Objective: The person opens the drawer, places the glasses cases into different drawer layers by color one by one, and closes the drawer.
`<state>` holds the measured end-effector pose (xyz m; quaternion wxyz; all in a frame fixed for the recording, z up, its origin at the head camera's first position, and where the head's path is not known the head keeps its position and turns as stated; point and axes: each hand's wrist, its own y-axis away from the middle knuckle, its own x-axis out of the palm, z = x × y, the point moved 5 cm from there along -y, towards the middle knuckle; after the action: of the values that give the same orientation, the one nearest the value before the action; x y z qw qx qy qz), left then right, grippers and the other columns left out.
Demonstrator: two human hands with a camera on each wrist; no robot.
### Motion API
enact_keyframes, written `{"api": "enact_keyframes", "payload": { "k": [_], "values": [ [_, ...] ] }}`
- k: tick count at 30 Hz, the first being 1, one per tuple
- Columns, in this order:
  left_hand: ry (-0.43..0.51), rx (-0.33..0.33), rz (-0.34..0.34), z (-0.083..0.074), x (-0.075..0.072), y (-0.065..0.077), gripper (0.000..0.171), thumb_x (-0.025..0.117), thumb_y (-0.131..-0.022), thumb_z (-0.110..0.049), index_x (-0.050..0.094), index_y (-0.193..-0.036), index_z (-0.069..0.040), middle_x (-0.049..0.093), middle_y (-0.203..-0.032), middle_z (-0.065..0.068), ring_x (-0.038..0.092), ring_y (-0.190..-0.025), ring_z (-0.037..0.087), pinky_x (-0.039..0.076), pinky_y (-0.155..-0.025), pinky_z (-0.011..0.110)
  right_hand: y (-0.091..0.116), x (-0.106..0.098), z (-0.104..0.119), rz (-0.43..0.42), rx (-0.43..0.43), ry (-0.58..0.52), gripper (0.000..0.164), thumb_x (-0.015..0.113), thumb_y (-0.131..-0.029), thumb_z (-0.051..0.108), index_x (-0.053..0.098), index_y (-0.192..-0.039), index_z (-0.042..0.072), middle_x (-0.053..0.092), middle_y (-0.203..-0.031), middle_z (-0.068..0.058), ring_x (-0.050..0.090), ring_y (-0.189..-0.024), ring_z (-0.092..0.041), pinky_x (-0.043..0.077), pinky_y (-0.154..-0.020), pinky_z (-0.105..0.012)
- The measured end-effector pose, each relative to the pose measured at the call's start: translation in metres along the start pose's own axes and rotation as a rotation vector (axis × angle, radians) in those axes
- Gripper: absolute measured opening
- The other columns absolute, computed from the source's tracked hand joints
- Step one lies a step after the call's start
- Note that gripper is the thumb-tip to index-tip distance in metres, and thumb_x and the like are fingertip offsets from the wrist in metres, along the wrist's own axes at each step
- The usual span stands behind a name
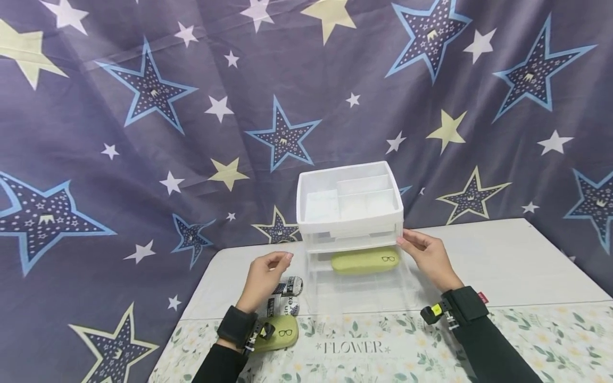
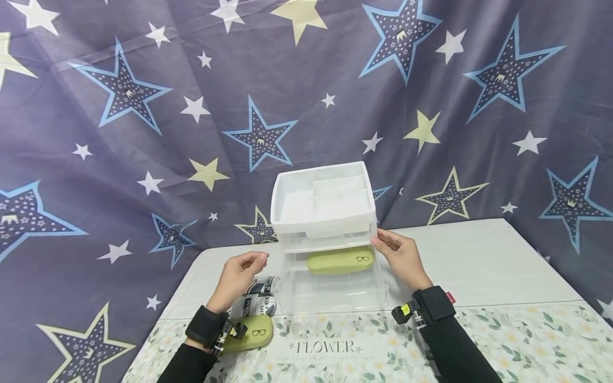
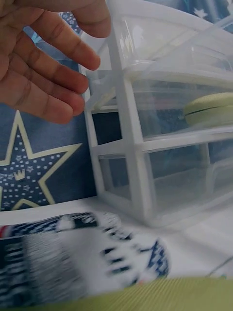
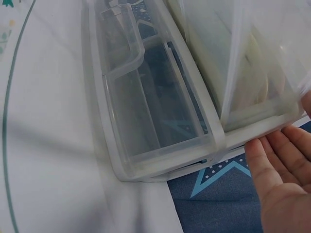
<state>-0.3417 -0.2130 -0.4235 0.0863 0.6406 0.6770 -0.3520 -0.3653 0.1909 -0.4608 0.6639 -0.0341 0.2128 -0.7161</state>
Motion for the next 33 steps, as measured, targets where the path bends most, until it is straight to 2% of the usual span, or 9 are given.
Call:
{"api": "enact_keyframes", "payload": {
  "k": [5, 10, 14, 19, 22, 28, 30, 33],
  "values": [
    [-0.082, 0.047, 0.046, 0.002, -0.003, 0.010, 0.028, 0.068, -0.101, -0.033, 0.077, -0.117, -0.011, 0.075, -0.110, 0.003, 0.071, -0.101, 0.022, 0.061, -0.093, 0.041, 0.002, -0.005, 0.001, -0.020, 0.012, 0.020, 0.056, 0.068, -0.101, 0.040, 0.060, -0.142, 0.003, 0.066, -0.134, -0.019, 0.063, -0.125, -0.031, 0.050, -0.092, -0.008],
    [-0.144, 0.094, 0.138, 0.006, -0.011, 0.026, 0.025, 0.073, -0.098, -0.028, 0.076, -0.117, -0.012, 0.075, -0.105, -0.001, 0.071, -0.097, 0.019, 0.062, -0.091, 0.039, 0.002, -0.003, -0.001, -0.032, 0.002, 0.025, 0.053, 0.069, -0.100, 0.039, 0.062, -0.140, 0.004, 0.068, -0.131, -0.018, 0.066, -0.119, -0.022, 0.050, -0.090, -0.007],
    [-0.208, 0.107, 0.292, 0.016, -0.020, 0.038, 0.034, 0.075, -0.096, -0.035, 0.074, -0.122, -0.014, 0.072, -0.112, 0.001, 0.069, -0.103, 0.023, 0.060, -0.092, 0.043, 0.001, 0.001, -0.002, -0.031, -0.020, 0.018, 0.052, 0.069, -0.100, 0.036, 0.063, -0.138, 0.002, 0.069, -0.128, -0.019, 0.067, -0.118, -0.024, 0.051, -0.091, -0.009],
    [-0.306, 0.198, 0.525, 0.018, -0.030, 0.047, 0.048, 0.081, -0.089, -0.039, 0.071, -0.125, -0.009, 0.068, -0.118, 0.004, 0.065, -0.113, 0.030, 0.057, -0.096, 0.050, 0.000, 0.002, -0.002, -0.027, -0.030, 0.015, 0.051, 0.070, -0.100, 0.036, 0.064, -0.138, 0.003, 0.070, -0.127, -0.017, 0.066, -0.120, -0.029, 0.051, -0.091, -0.009],
    [-0.390, 0.226, 0.613, 0.017, -0.035, 0.050, 0.058, 0.086, -0.082, -0.048, 0.071, -0.122, -0.009, 0.066, -0.117, 0.001, 0.063, -0.112, 0.028, 0.057, -0.095, 0.049, -0.001, 0.000, -0.001, -0.033, -0.032, 0.009, 0.051, 0.070, -0.099, 0.037, 0.064, -0.138, 0.004, 0.070, -0.128, -0.016, 0.065, -0.120, -0.031, 0.051, -0.091, -0.009],
    [-0.504, 0.238, 0.665, 0.019, -0.041, 0.060, 0.072, 0.089, -0.072, -0.056, 0.069, -0.123, -0.010, 0.062, -0.130, 0.008, 0.058, -0.123, 0.033, 0.054, -0.100, 0.052, -0.002, -0.001, -0.001, -0.040, -0.022, 0.009, 0.053, 0.070, -0.099, 0.039, 0.063, -0.138, 0.004, 0.069, -0.129, -0.015, 0.066, -0.120, -0.028, 0.051, -0.091, -0.009],
    [-0.519, 0.243, 0.664, 0.021, -0.040, 0.063, 0.073, 0.089, -0.072, -0.058, 0.069, -0.124, -0.012, 0.061, -0.132, 0.006, 0.058, -0.124, 0.031, 0.055, -0.100, 0.049, -0.001, -0.001, -0.002, -0.039, -0.016, 0.005, 0.052, 0.071, -0.099, 0.038, 0.063, -0.138, 0.004, 0.069, -0.129, -0.015, 0.067, -0.119, -0.024, 0.051, -0.092, -0.009],
    [-0.516, 0.248, 0.671, 0.024, -0.036, 0.068, 0.070, 0.087, -0.072, -0.061, 0.069, -0.123, -0.016, 0.063, -0.123, -0.001, 0.061, -0.113, 0.022, 0.058, -0.091, 0.039, -0.001, -0.001, -0.002, -0.034, -0.018, 0.001, 0.051, 0.070, -0.099, 0.037, 0.064, -0.138, 0.005, 0.069, -0.129, -0.015, 0.067, -0.117, -0.018, 0.052, -0.092, -0.010]
  ]
}}
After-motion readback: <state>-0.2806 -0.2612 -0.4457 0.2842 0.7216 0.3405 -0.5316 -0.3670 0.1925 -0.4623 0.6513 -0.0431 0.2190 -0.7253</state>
